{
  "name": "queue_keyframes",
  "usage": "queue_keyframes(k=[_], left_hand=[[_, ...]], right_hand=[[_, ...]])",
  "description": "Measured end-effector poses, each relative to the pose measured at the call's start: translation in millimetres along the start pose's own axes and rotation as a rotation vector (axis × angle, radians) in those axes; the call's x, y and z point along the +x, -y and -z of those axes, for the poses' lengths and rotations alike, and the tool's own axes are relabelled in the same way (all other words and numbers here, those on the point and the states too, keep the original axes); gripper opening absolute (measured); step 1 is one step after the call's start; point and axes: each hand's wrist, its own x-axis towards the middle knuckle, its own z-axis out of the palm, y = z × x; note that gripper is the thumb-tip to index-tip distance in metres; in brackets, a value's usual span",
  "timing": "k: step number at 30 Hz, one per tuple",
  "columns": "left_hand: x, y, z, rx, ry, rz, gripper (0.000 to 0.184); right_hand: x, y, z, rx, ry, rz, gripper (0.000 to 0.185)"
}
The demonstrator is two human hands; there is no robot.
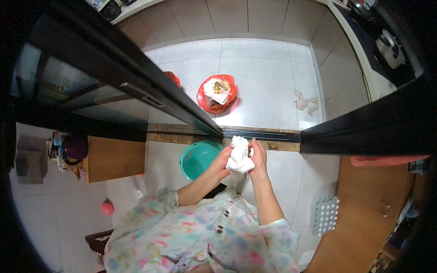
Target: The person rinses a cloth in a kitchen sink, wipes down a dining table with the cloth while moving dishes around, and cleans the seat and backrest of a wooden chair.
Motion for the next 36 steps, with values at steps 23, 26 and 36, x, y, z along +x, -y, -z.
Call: queue_keyframes(k=[23,26,36], left_hand=[[283,-188,40,-0.242,-0.486,-0.500,0.032],[311,-210,49,-0.250,-0.693,-0.558,0.028],[428,-266,194,-0.249,-1.013,-0.449,0.004]], right_hand=[[382,32,-181,-0.552,0.311,-0.376,0.020],[438,7,-194,-0.673,0.346,-0.411,0.019],[610,-135,-192,-0.770,0.278,-0.456,0.015]])
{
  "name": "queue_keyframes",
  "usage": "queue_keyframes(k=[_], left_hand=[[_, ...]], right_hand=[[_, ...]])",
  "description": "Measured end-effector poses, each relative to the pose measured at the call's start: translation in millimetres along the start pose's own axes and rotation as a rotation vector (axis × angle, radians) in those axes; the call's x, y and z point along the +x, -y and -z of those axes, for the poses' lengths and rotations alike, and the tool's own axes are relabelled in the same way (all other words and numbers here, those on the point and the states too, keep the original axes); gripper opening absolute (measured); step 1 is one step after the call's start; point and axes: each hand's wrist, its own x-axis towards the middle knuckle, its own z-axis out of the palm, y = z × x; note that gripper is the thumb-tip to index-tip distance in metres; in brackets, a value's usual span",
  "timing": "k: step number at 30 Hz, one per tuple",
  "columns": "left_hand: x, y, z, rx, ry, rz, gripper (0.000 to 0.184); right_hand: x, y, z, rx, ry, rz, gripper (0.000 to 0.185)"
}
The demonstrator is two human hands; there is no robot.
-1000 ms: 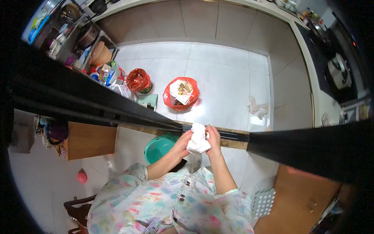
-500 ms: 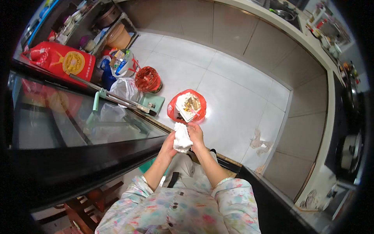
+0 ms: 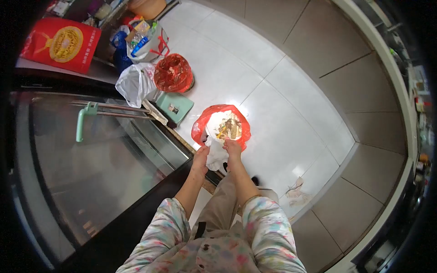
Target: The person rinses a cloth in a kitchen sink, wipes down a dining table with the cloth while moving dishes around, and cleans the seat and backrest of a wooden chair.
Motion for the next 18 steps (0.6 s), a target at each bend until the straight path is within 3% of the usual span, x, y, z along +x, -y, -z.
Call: queue_keyframes(k=[2,3,6,10,12,13,14,16,18], left_hand=[[29,4,2,-0.027,-0.006,-0.024,0.005],[43,6,3,-0.033,-0.016,-0.015,0.004],[69,5,-1,-0.094,-0.083,0.000,0.003],[73,3,3,-0.122,-0.229,0.008,0.016],[67,2,5,-0.138,-0.308,0.027,0.026],[60,0,2,-0.125,-0.331,0.036,0.030],[58,4,3,-0.142,-0.288,-0.016,0.029],[39,-4,-19,-0.165,-0.234,-0.016,0.023],[15,-11,-53,-0.176,-0.185,-0.036,0.022]], right_hand=[[39,-19,6,-0.061,0.043,0.030,0.019],[65,-31,9,-0.131,0.050,-0.026,0.024],[102,-44,5,0.120,-0.061,-0.387,0.029],[118,-33,16,0.143,0.094,-0.502,0.035],[92,8,7,0.059,0.084,-0.518,0.036],[85,15,8,0.137,0.193,-0.462,0.035],[80,23,17,0.211,0.303,-0.391,0.035],[75,43,47,-0.089,0.343,-0.461,0.028],[49,90,74,-0.059,0.360,-0.390,0.029]])
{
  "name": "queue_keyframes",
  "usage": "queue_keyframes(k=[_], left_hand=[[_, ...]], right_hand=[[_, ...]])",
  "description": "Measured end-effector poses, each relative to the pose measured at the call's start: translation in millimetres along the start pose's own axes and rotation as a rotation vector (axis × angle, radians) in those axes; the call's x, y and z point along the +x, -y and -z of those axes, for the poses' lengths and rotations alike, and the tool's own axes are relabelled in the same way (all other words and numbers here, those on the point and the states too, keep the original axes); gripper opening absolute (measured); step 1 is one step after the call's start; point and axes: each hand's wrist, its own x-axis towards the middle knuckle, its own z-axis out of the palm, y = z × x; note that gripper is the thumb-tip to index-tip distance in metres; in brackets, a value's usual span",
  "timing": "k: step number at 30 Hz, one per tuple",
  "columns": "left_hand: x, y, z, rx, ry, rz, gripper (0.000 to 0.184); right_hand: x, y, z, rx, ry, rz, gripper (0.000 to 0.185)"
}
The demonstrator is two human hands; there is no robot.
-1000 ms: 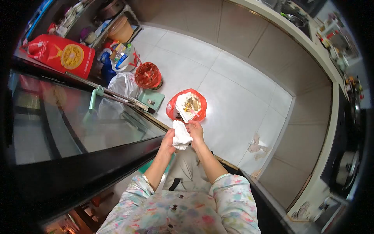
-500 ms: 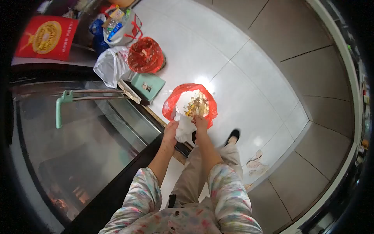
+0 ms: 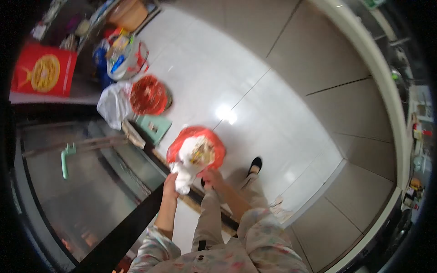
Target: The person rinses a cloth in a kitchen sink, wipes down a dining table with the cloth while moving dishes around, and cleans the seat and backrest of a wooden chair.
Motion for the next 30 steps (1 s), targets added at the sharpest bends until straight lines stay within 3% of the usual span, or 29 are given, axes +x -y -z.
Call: queue_keyframes(k=[1,6,8,9,10,12,14,18,24,27,28,30], left_hand=[[-12,2,-17,0.007,-0.013,0.006,0.025],[-67,15,-144,0.054,0.179,0.032,0.021],[-89,18,-219,0.069,0.277,0.053,0.016],[-127,5,-274,0.097,0.278,0.036,0.017],[-124,6,-305,0.132,0.374,0.065,0.023],[-136,5,-375,0.191,0.357,0.025,0.029],[-162,-16,-443,0.223,0.489,-0.018,0.028],[-181,-51,-550,0.269,0.722,-0.073,0.023],[-195,-107,-691,0.321,0.819,-0.292,0.015],[-200,-146,-765,0.296,0.786,-0.563,0.016],[-197,-155,-791,0.353,0.720,-0.759,0.017],[-166,-162,-834,0.726,0.414,-1.555,0.020]], right_hand=[[-14,29,11,-0.231,0.083,-0.091,0.032],[-97,150,63,-0.247,-0.053,-0.056,0.032],[-126,207,79,-0.247,-0.077,0.063,0.031],[-141,235,83,-0.242,-0.091,0.121,0.030],[-147,259,89,-0.274,-0.097,0.225,0.030],[-156,304,100,-0.341,-0.115,0.421,0.030],[-167,348,105,-0.301,-0.164,0.629,0.029],[-201,441,112,-0.121,-0.208,0.764,0.029],[-238,592,153,-0.145,-0.407,0.995,0.027],[-254,670,176,-0.097,-0.518,1.024,0.026],[-256,696,186,-0.066,-0.534,1.032,0.025],[-257,731,210,-0.077,-0.589,1.101,0.025]])
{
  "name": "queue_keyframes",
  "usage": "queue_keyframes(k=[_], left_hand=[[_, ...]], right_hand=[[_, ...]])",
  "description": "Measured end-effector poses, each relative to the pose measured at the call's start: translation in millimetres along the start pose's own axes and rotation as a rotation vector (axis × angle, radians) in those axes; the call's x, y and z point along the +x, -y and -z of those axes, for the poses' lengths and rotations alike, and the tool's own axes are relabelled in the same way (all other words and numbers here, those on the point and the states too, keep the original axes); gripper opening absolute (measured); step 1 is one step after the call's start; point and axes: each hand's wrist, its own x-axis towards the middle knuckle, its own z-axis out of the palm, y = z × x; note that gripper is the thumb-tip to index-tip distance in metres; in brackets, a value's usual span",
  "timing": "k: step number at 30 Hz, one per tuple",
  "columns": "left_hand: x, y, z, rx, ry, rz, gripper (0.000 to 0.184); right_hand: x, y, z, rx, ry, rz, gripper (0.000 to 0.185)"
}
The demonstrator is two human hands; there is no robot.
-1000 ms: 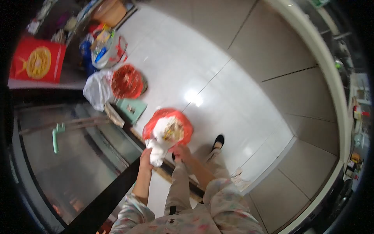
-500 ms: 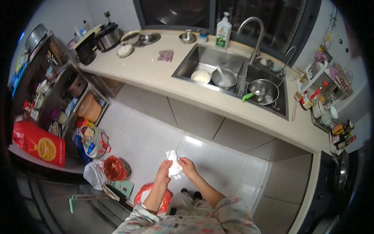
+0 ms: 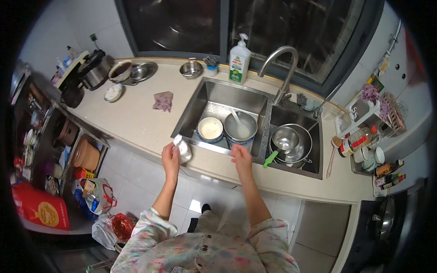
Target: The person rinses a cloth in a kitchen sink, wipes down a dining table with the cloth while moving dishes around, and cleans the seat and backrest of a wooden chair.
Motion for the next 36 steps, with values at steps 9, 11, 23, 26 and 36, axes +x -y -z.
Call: queue_keyframes(k=[9,11,23,26,36], left_hand=[[-87,-103,-127,0.002,0.684,-0.427,0.037],[-61,-112,-155,-0.070,0.627,-0.269,0.031],[85,-152,-257,-0.619,0.599,0.468,0.018],[95,-155,-269,-0.587,0.629,0.460,0.018],[107,-156,-288,-0.559,0.687,0.428,0.019]], right_hand=[[160,21,94,0.076,-0.333,0.092,0.024],[229,16,121,-0.031,-0.472,0.319,0.031],[381,90,208,-1.039,-0.551,0.194,0.031],[377,82,215,-0.919,-0.605,0.136,0.027],[235,26,66,-0.272,0.117,0.148,0.029]])
